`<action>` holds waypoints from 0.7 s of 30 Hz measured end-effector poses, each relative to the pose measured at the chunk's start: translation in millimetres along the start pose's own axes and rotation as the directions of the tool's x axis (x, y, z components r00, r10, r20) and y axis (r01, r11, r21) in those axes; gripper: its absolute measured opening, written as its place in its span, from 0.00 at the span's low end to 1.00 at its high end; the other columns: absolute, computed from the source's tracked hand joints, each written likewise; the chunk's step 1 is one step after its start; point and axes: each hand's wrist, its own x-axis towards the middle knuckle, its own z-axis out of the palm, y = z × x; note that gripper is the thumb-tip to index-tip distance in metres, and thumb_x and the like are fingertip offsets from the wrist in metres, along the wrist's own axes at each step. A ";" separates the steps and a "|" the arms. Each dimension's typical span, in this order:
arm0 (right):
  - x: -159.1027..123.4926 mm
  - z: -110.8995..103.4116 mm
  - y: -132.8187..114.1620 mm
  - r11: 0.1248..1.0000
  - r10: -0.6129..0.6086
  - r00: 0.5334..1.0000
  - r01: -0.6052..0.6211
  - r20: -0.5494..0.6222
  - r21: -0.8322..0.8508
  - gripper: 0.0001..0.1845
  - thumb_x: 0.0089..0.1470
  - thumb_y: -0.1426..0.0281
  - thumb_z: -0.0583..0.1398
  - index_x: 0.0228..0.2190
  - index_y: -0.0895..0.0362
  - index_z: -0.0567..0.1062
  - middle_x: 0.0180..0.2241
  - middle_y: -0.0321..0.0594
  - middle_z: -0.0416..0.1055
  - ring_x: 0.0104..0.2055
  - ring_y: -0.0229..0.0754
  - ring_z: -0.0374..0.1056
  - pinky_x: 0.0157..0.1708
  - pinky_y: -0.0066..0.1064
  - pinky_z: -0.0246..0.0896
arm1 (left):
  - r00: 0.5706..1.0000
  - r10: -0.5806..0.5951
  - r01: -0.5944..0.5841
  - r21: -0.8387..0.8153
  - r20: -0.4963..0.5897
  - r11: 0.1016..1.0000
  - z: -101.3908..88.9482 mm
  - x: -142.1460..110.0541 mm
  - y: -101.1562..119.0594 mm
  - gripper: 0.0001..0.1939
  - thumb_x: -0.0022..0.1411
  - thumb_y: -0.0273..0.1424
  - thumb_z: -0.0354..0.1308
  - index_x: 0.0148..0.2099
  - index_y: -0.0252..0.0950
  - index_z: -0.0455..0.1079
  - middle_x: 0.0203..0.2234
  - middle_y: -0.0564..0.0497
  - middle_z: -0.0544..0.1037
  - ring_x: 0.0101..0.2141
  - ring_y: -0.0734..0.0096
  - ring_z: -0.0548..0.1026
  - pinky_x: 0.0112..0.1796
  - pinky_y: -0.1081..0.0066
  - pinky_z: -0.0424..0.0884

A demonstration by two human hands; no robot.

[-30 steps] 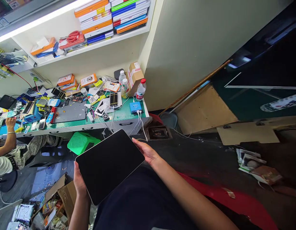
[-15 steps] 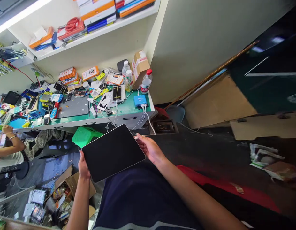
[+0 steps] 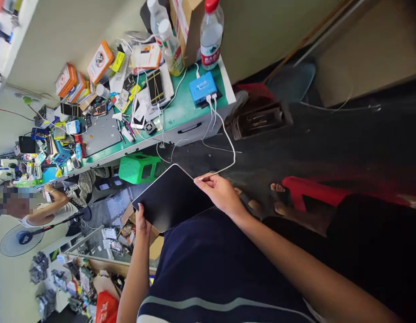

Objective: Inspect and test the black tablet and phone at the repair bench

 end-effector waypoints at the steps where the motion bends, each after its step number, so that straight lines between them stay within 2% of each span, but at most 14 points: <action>1: 3.0 -4.3 3.8 1.000 0.009 1.000 -0.009 -0.007 0.006 0.30 0.47 0.40 0.69 0.36 0.54 0.81 0.38 0.46 0.83 0.43 0.53 0.79 0.48 0.42 0.70 | 1.000 0.020 -0.019 0.015 -0.022 1.000 -0.2 -6.1 0.4 0.27 0.58 0.48 0.73 0.52 0.37 0.77 0.50 0.41 0.83 0.54 0.53 0.80 0.59 0.55 0.73; 6: 7.0 -16.0 8.8 0.998 0.013 1.000 -0.014 0.007 0.055 0.31 0.48 0.38 0.68 0.36 0.53 0.80 0.38 0.44 0.83 0.44 0.53 0.79 0.50 0.43 0.70 | 0.987 0.124 -0.120 0.045 -0.101 0.992 0.5 -34.2 7.8 0.26 0.57 0.49 0.73 0.52 0.40 0.77 0.53 0.42 0.81 0.58 0.51 0.77 0.60 0.54 0.72; 12: 4.1 -14.0 2.1 0.990 -0.026 0.995 0.012 0.097 0.138 0.31 0.50 0.38 0.67 0.38 0.53 0.81 0.39 0.45 0.83 0.44 0.53 0.79 0.49 0.43 0.72 | 0.973 0.196 -0.192 0.041 -0.123 0.980 8.7 -49.1 18.4 0.30 0.58 0.50 0.72 0.55 0.38 0.76 0.53 0.40 0.82 0.59 0.51 0.76 0.61 0.54 0.71; 17: 11.4 -8.9 15.5 0.993 -0.045 0.999 0.047 -0.020 0.105 0.33 0.49 0.36 0.66 0.35 0.53 0.79 0.36 0.46 0.81 0.42 0.53 0.79 0.45 0.42 0.73 | 0.965 0.221 -0.213 0.068 -0.140 0.975 18.0 -58.5 17.1 0.30 0.59 0.49 0.71 0.58 0.38 0.75 0.51 0.41 0.82 0.55 0.51 0.79 0.58 0.54 0.74; 21: 18.7 -21.7 7.8 0.943 0.091 0.987 -0.042 -0.136 0.331 0.29 0.51 0.40 0.66 0.35 0.51 0.72 0.35 0.40 0.80 0.31 0.44 0.77 0.34 0.34 0.73 | 0.964 0.224 -0.216 0.070 -0.145 0.974 17.2 -67.9 21.0 0.27 0.59 0.47 0.72 0.56 0.38 0.76 0.49 0.42 0.84 0.53 0.52 0.80 0.57 0.55 0.75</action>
